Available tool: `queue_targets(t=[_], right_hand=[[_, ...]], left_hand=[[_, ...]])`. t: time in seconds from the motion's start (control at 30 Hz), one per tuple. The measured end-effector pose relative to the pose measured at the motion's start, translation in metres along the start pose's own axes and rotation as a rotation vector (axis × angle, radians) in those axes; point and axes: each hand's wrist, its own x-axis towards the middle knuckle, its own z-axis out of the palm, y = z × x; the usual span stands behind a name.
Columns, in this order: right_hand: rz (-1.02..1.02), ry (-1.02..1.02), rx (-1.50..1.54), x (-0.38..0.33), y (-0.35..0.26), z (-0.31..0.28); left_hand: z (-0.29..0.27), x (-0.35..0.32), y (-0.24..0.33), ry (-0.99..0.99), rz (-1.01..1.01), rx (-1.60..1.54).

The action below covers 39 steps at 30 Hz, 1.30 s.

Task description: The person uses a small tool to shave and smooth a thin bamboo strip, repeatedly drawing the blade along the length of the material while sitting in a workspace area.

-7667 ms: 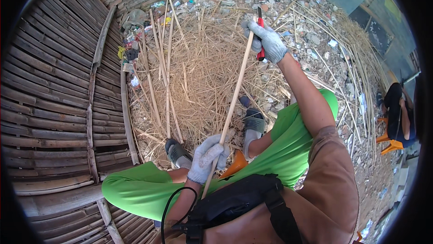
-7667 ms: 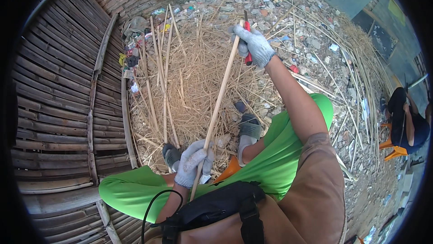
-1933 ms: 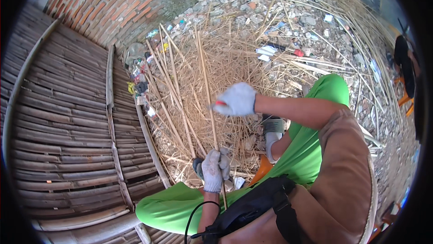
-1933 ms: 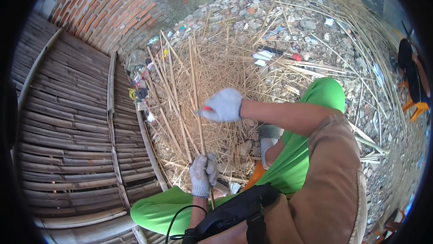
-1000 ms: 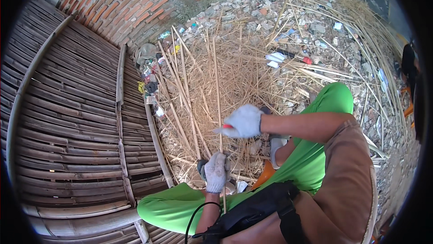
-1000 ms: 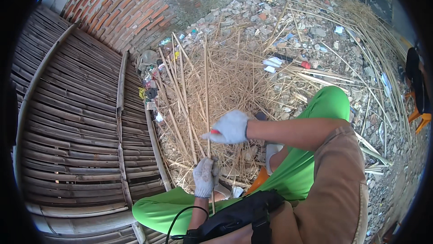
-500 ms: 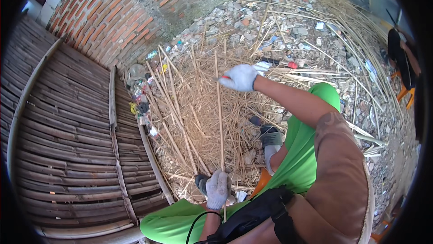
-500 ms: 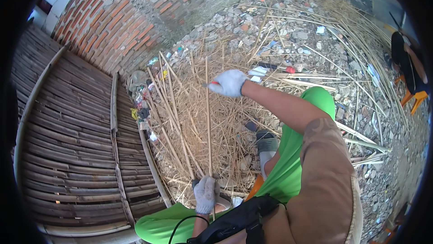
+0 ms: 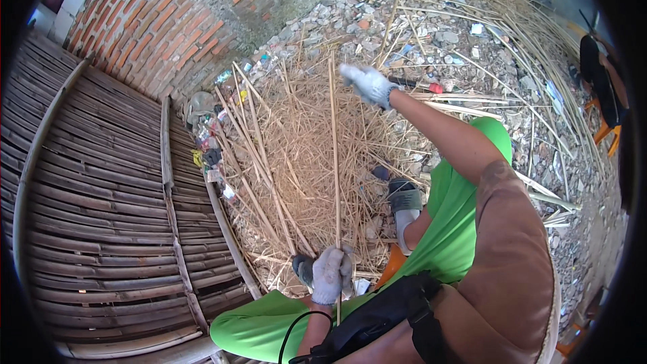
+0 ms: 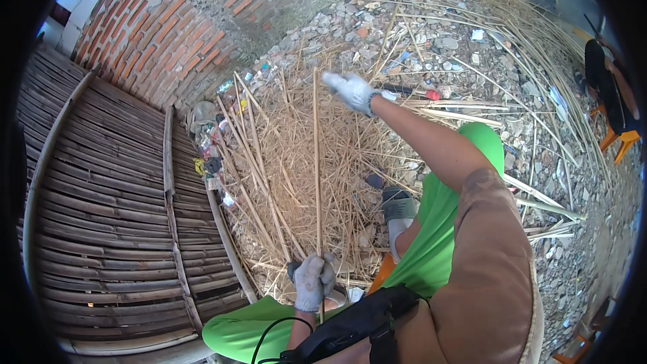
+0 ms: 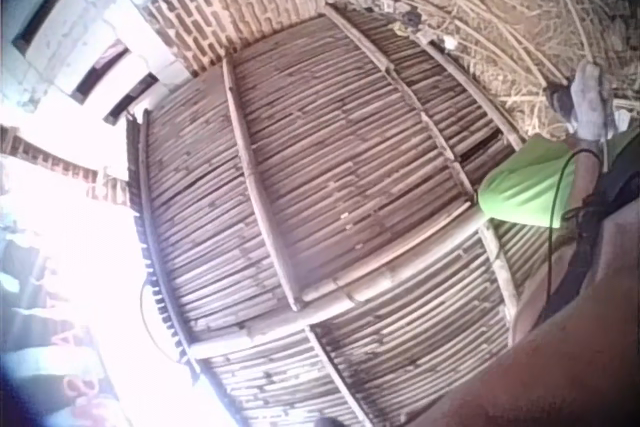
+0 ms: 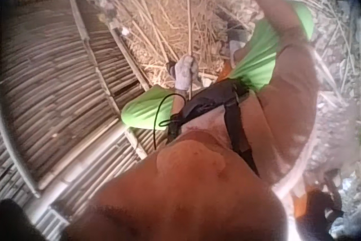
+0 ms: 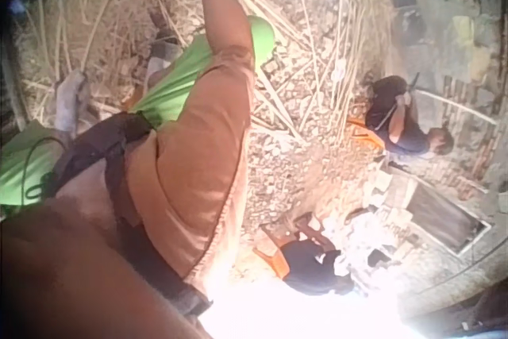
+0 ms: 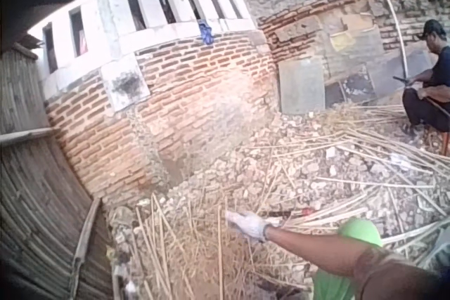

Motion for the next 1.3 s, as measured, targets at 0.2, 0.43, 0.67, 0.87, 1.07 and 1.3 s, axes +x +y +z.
queue_targets(t=[0.2, 0.43, 0.67, 0.87, 1.07, 1.3], right_hand=[[0.067, -0.11, 0.178, -0.031, -0.004, 0.03], [0.111, -0.235, 0.159, -0.062, -0.008, 0.075], [0.123, -0.53, 0.04, -0.099, 0.015, 0.116], [0.082, -0.556, -0.107, -0.099, -0.011, 0.095], [0.087, -0.474, -0.055, -0.1, -0.009, 0.093], [0.149, -0.5, 0.014, -0.12, 0.002, 0.11]], left_hand=[[0.015, 0.005, 0.008, -0.113, -0.087, -0.085], [0.018, 0.011, 0.013, 0.043, 0.061, 0.214], [0.003, 0.017, 0.01, 0.015, 0.093, -0.027], [0.012, 0.015, 0.015, 0.111, 0.168, 0.209], [0.016, 0.013, 0.034, 0.151, 0.173, 0.446], [0.0, 0.018, 0.024, 0.031, 0.008, -0.045]])
